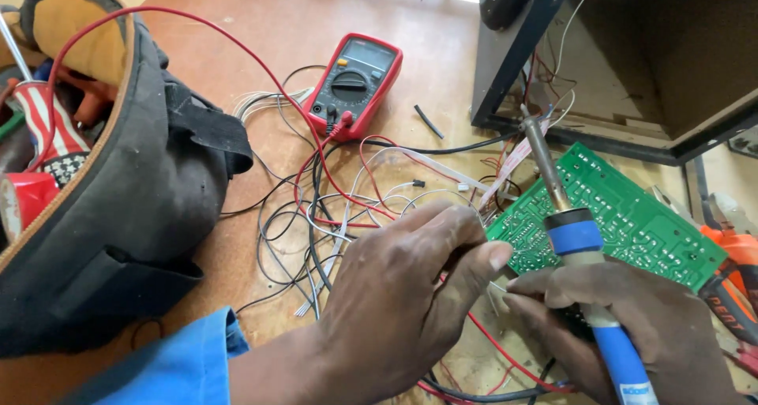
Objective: Soldering wires to a circuit board and trimming them with wire cutters during an electronics repair.
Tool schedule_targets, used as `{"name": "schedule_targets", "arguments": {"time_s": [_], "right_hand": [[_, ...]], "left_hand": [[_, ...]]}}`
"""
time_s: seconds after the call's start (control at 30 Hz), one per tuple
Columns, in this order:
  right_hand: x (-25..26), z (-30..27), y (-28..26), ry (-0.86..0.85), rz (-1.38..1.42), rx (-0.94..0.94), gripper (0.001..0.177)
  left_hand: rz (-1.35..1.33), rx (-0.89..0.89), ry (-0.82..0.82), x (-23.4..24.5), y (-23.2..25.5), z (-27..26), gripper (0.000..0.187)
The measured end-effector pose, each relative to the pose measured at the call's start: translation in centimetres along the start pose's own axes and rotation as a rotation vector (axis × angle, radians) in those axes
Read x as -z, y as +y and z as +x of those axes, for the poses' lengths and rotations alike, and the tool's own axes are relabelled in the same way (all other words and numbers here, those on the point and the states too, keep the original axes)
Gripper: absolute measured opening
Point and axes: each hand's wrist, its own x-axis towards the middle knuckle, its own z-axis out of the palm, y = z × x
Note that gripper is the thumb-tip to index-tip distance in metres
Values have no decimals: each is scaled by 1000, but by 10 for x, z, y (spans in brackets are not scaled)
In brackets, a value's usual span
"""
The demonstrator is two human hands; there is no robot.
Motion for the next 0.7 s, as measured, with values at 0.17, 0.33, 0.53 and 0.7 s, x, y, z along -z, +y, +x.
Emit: {"name": "schedule_targets", "arguments": {"time_s": [0.17, 0.33, 0.53, 0.7], "right_hand": [[-3, -5, -5, 140, -37, -192, 31], [-2, 1, -21, 202, 39, -325, 29], [0, 11, -18, 144, 120, -413, 8], [-2, 6, -8, 162, 153, -404, 18]], "left_hand": [[-146, -87, 110, -2, 7, -3, 21], [-239, -89, 137, -9, 9, -12, 23], [-239, -177, 64, -17, -1, -18, 38], [-243, -143, 17, -18, -2, -19, 45]]}}
